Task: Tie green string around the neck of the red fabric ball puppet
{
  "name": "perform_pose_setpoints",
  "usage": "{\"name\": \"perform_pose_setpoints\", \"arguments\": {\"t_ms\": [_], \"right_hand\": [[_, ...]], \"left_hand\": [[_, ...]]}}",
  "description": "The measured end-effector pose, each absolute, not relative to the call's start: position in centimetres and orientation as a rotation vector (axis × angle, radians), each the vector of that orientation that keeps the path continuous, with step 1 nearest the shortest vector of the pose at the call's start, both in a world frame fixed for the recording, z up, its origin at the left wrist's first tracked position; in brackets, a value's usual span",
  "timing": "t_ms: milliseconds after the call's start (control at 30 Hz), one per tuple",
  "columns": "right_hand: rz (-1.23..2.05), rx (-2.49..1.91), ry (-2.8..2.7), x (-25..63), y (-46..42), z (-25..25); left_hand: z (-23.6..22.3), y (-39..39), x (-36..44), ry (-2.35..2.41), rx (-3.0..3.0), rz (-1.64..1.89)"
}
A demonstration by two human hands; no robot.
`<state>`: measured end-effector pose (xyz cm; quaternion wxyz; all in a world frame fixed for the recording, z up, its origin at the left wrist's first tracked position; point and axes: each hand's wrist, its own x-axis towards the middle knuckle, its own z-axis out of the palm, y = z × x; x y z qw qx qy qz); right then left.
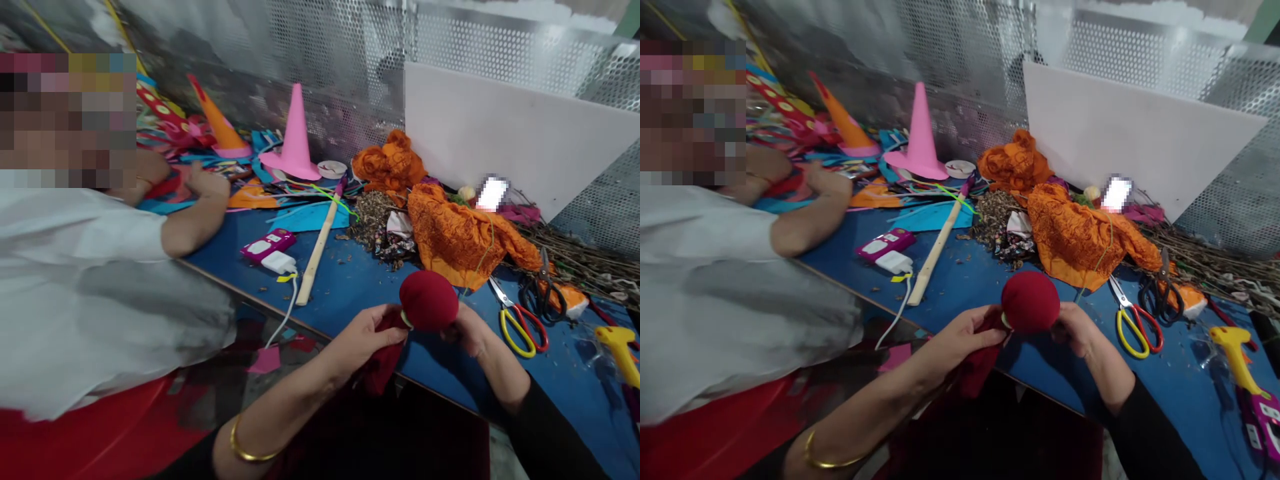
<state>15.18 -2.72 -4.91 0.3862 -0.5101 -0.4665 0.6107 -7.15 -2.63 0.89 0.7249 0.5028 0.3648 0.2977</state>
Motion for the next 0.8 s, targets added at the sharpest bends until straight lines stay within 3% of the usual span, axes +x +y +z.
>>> {"name": "perform_pose_setpoints", "arguments": {"t_ms": [133,300,467,633,800], "right_hand": [[1.550,-1.215,-1.221,15.1,-2.7,-3.6],[1.135,-0.849,-1.424,14.4,-4.5,-1.4],[1.288,-0.614,-1.297,12.8,-5.5,-1.0],[1.383,-0.847,-1.174,12.5,-5.6,-1.7],[1.269,-1.092,-1.260,12.9,-6.2,-1.7]], "left_hand": [[0.7,-2.0,-7.4,0.872,0.871,0.737],[-0.6,-1.8,-7.2,0.864,0.709,0.737],[-2.2,-2.2,-6.0,0.800,0.742,0.697],[-2.5,-2.3,-4.9,0.899,0.933,0.675],[-2.2,-2.0,-4.7,0.923,1.021,0.711]]}}
